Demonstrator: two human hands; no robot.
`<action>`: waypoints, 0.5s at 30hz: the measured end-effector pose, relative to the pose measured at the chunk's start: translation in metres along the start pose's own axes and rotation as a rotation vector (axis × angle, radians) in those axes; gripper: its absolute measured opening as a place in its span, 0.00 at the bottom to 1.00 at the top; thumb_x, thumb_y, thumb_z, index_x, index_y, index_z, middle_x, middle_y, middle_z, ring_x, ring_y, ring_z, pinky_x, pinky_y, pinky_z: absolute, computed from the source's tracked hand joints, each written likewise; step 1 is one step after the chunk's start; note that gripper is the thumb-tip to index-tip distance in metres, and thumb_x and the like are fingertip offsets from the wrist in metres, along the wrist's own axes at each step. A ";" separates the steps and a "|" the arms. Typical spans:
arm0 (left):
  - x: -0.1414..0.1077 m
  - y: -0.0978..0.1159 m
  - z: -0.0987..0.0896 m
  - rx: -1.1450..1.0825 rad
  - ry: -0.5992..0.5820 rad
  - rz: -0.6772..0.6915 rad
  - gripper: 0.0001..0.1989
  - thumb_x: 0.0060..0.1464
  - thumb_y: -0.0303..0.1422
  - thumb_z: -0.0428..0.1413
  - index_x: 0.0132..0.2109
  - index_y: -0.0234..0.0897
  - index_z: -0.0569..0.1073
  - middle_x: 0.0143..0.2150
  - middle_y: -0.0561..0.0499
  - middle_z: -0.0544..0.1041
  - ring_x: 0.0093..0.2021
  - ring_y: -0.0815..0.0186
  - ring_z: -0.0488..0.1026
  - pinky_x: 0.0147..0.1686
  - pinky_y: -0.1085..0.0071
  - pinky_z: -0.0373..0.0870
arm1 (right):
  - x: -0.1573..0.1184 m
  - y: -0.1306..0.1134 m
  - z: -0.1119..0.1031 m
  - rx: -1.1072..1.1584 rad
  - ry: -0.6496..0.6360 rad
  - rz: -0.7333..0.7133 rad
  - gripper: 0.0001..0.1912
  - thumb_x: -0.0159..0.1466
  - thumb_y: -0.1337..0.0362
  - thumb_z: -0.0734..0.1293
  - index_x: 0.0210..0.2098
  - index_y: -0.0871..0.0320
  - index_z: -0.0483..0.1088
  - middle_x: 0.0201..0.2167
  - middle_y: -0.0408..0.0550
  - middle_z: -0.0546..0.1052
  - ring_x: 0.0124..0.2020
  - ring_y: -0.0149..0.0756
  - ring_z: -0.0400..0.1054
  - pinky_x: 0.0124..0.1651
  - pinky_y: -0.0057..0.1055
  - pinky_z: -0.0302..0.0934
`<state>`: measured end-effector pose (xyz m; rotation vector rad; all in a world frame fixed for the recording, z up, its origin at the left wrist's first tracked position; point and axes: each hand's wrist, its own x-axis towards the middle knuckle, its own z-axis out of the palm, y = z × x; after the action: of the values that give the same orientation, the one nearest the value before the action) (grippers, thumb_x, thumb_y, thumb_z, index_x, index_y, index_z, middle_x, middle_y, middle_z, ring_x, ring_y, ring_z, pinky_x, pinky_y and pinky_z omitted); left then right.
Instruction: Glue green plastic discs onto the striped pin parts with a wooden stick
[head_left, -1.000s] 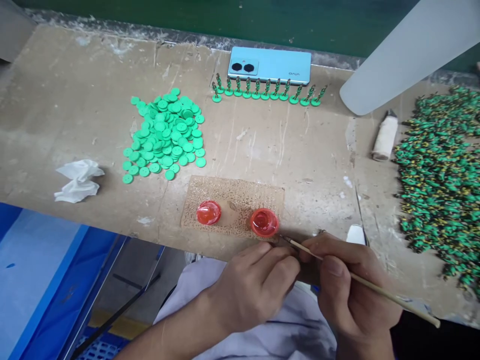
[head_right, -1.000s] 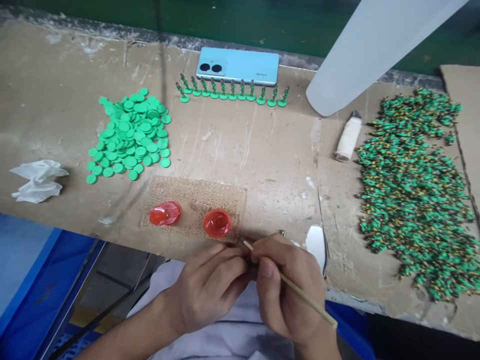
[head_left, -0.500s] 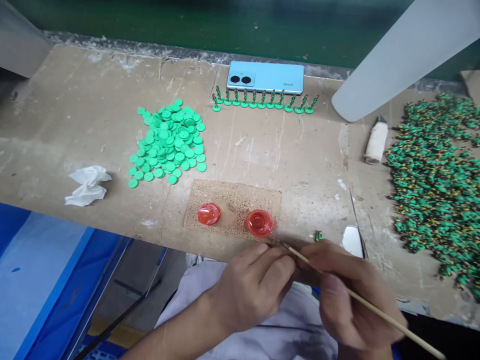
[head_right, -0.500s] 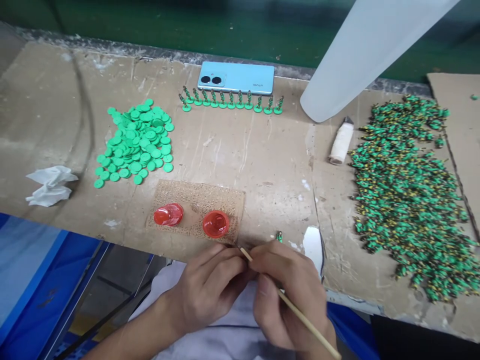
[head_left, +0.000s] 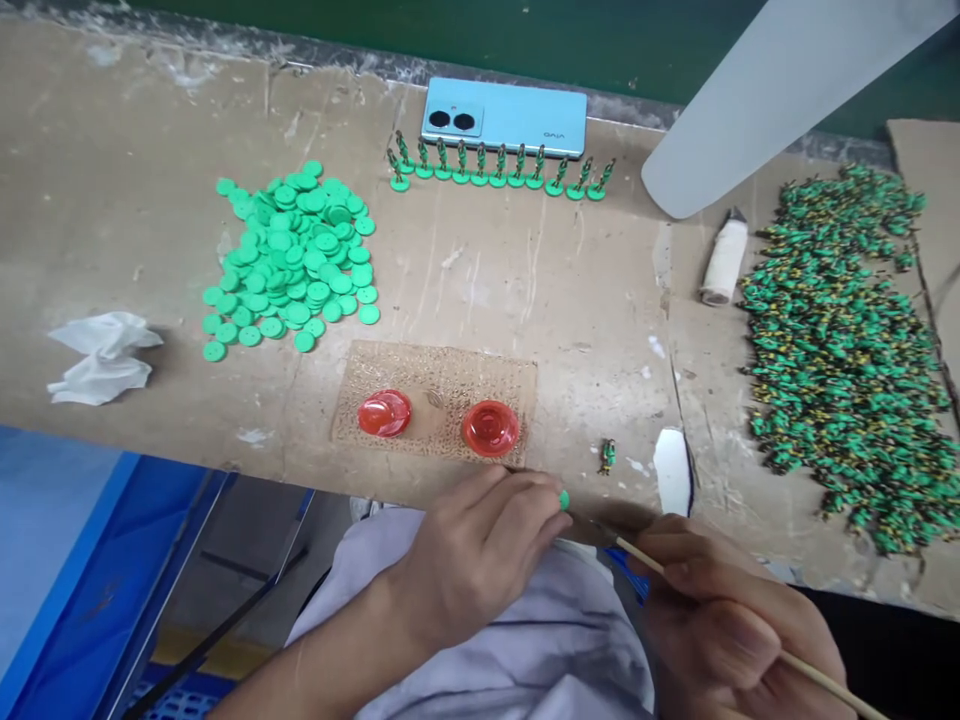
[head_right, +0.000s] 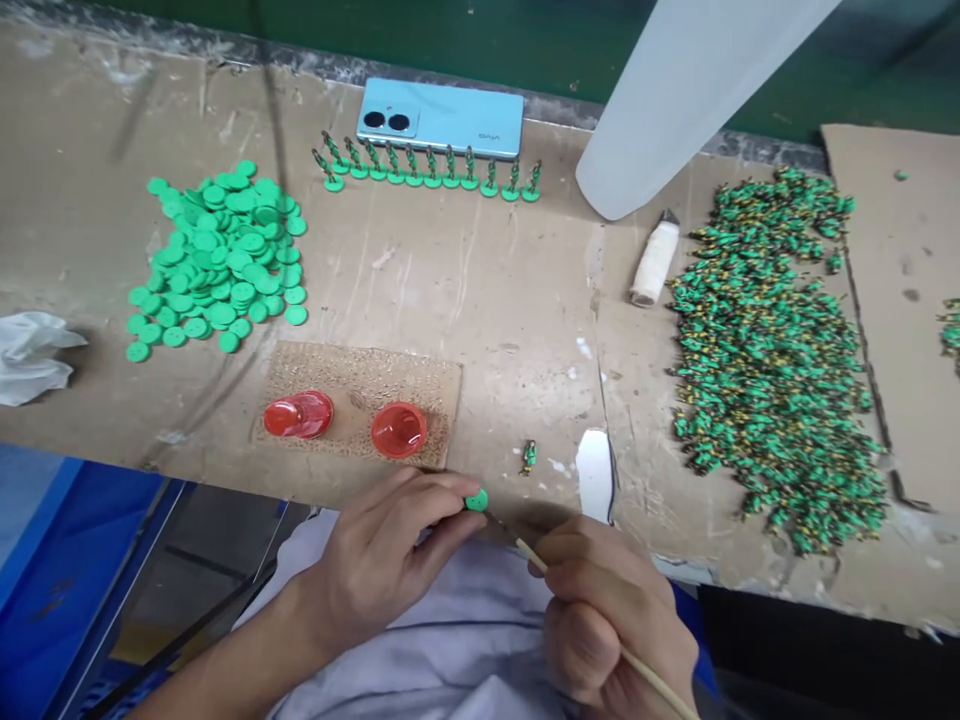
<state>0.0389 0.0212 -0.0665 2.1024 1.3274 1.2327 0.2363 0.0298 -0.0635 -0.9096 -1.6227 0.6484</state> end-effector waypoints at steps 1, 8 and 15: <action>0.000 0.000 0.000 -0.001 -0.002 -0.002 0.01 0.74 0.25 0.56 0.50 0.32 0.72 0.42 0.45 0.86 0.39 0.64 0.85 0.39 0.68 0.84 | -0.001 0.001 0.002 -0.019 -0.015 0.005 0.13 0.79 0.59 0.62 0.40 0.56 0.73 0.23 0.43 0.74 0.20 0.35 0.71 0.22 0.33 0.67; 0.001 0.001 -0.001 -0.005 -0.012 -0.015 0.01 0.73 0.25 0.56 0.50 0.32 0.72 0.42 0.45 0.87 0.39 0.64 0.85 0.38 0.67 0.83 | -0.008 0.006 -0.008 -0.041 -0.071 0.035 0.11 0.78 0.62 0.62 0.42 0.54 0.75 0.24 0.44 0.74 0.22 0.39 0.74 0.24 0.38 0.72; 0.000 0.000 0.000 -0.010 -0.016 -0.016 0.01 0.73 0.24 0.57 0.49 0.32 0.72 0.42 0.46 0.86 0.39 0.64 0.85 0.39 0.68 0.83 | -0.005 0.005 -0.009 -0.060 -0.135 0.034 0.10 0.78 0.63 0.61 0.43 0.56 0.74 0.26 0.43 0.75 0.24 0.37 0.74 0.25 0.36 0.71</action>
<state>0.0388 0.0209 -0.0662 2.0861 1.3261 1.2104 0.2464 0.0278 -0.0679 -0.9559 -1.7578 0.7000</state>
